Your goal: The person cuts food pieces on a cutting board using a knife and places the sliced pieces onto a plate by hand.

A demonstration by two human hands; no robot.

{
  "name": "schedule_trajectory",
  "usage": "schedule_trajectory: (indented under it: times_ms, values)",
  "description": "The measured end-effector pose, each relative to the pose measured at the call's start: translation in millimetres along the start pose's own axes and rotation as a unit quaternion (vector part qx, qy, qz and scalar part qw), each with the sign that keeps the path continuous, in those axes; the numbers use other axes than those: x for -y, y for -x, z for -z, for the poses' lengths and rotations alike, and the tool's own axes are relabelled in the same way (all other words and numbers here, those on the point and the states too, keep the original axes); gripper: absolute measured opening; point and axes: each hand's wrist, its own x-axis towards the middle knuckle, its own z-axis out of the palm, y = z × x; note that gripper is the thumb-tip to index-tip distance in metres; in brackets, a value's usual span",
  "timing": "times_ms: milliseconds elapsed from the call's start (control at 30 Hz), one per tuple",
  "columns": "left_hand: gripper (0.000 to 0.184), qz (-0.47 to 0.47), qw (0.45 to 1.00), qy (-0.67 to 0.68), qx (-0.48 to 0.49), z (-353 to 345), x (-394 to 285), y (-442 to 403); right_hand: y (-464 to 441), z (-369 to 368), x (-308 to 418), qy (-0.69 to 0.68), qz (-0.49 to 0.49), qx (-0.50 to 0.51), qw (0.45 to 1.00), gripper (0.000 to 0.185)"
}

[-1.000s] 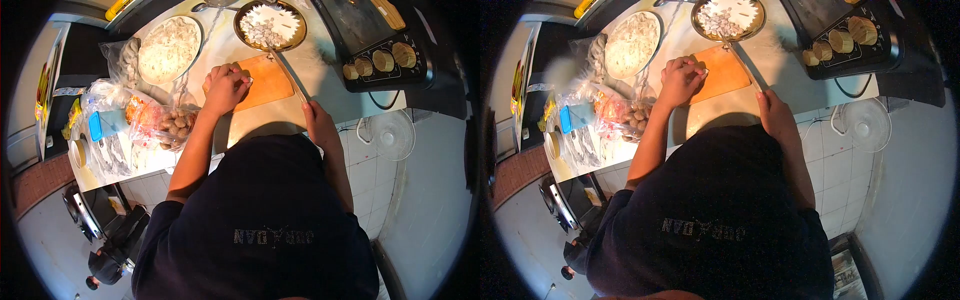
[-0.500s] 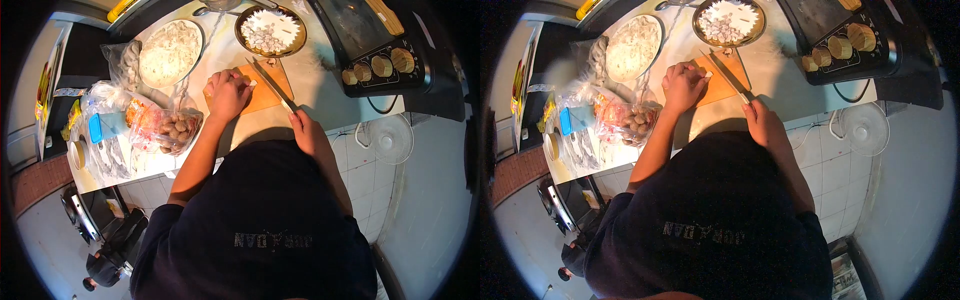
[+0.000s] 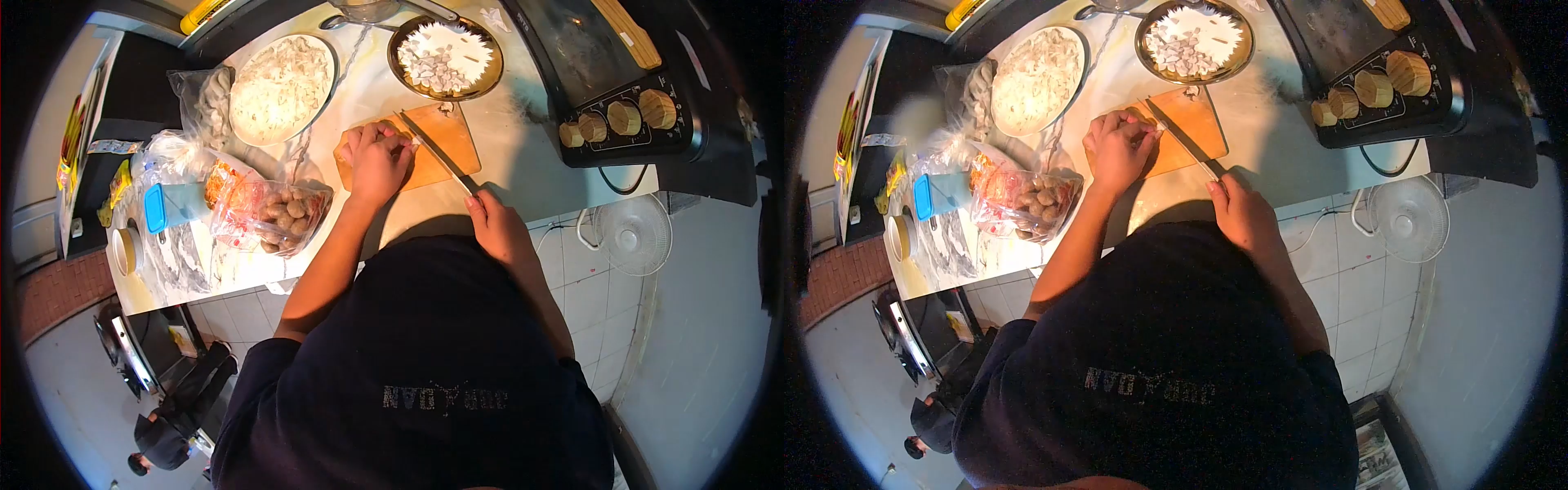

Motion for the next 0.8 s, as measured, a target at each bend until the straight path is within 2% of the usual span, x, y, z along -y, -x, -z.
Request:
schedule_trajectory:
  times_ms: [467, 800]
  values:
    - [0.014, 0.011, 1.0, 0.02, -0.011, 1, -1, 2, -3, 1, 6, 0.057, -0.02, 0.02, 0.998, 0.039]
    - [0.014, 0.004, 1.0, 0.015, -0.025, -4, 2, 4, -12, 9, 5, 0.093, -0.001, 0.08, 0.992, 0.036]
